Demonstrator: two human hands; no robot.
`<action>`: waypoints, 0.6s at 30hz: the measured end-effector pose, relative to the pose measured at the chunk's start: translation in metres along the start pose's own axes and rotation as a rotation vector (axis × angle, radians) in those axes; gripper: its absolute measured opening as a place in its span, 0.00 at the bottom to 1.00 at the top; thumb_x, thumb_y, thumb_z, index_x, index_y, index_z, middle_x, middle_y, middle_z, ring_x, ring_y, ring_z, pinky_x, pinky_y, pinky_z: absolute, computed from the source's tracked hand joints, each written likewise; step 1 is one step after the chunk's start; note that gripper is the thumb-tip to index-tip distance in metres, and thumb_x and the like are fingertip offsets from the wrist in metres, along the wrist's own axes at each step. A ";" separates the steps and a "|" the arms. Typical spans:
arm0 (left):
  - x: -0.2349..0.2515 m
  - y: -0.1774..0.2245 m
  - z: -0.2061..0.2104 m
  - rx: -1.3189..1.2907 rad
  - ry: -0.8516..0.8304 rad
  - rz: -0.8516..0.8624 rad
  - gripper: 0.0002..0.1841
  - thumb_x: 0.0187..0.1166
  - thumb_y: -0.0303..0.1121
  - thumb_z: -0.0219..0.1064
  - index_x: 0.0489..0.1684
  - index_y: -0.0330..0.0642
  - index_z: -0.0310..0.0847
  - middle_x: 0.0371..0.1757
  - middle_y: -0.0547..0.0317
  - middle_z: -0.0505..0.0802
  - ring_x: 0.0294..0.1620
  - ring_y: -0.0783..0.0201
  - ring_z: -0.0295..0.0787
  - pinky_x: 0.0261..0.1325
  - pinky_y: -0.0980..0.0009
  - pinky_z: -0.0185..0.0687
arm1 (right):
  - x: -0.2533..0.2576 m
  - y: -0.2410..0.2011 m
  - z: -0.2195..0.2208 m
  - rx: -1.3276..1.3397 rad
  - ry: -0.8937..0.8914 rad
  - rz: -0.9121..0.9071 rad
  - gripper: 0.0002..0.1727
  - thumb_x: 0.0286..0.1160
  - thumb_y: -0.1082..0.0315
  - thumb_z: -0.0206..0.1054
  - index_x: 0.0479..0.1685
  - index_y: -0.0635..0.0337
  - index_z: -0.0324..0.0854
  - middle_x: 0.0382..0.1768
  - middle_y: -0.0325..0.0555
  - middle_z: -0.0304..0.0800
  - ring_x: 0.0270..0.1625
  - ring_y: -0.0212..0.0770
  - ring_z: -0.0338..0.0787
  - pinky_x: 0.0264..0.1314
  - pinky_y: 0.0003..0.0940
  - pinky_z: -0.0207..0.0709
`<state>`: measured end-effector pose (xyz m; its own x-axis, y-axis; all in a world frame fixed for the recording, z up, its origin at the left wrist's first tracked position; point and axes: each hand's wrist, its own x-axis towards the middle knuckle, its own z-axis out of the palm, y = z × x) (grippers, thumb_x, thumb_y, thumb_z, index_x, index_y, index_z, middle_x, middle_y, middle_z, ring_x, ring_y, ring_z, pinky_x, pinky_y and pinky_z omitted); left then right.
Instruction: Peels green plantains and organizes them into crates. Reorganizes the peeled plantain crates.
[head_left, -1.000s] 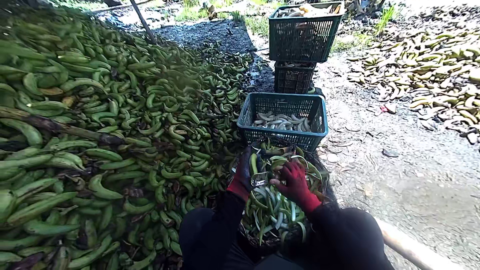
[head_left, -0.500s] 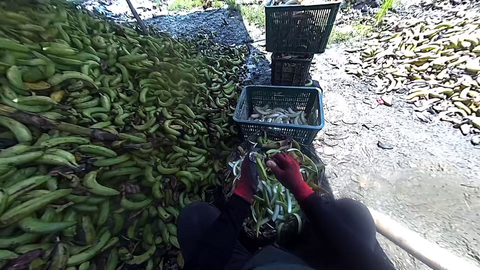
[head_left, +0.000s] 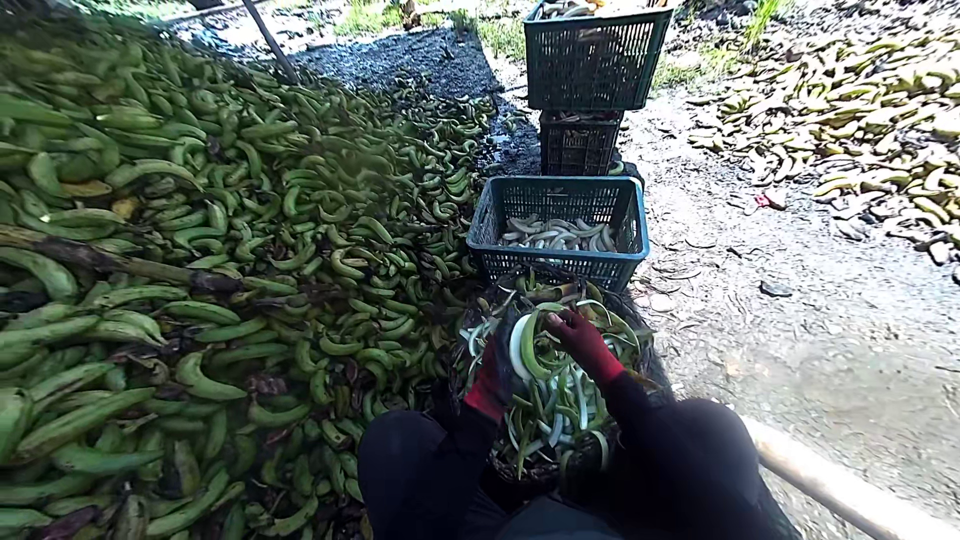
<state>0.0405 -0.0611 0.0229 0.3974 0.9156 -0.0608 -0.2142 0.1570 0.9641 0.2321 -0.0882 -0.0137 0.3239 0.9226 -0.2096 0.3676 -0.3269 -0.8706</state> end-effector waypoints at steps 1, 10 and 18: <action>0.006 -0.002 -0.007 -0.096 -0.023 -0.071 0.27 0.97 0.46 0.37 0.71 0.34 0.75 0.54 0.48 0.91 0.52 0.62 0.90 0.57 0.62 0.89 | -0.004 0.003 -0.004 -0.033 0.038 0.018 0.32 0.85 0.34 0.51 0.62 0.51 0.85 0.49 0.49 0.93 0.53 0.50 0.91 0.62 0.62 0.80; 0.032 -0.027 -0.038 -0.284 0.094 -0.429 0.16 0.91 0.43 0.50 0.53 0.40 0.77 0.35 0.52 0.89 0.32 0.61 0.88 0.36 0.65 0.88 | -0.033 0.010 -0.008 -0.333 -0.038 -0.381 0.34 0.78 0.32 0.58 0.60 0.51 0.89 0.54 0.51 0.90 0.60 0.52 0.87 0.71 0.59 0.72; 0.033 -0.035 -0.031 0.406 0.178 -0.173 0.22 0.95 0.42 0.47 0.70 0.37 0.80 0.58 0.44 0.89 0.53 0.56 0.87 0.56 0.56 0.85 | -0.030 0.011 0.007 -0.341 -0.121 -0.336 0.34 0.77 0.30 0.57 0.57 0.48 0.89 0.52 0.46 0.91 0.58 0.47 0.87 0.70 0.57 0.72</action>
<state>0.0333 -0.0245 -0.0210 0.2297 0.9436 -0.2384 0.2222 0.1877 0.9568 0.2202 -0.1183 -0.0199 0.0425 0.9990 -0.0100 0.7050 -0.0371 -0.7082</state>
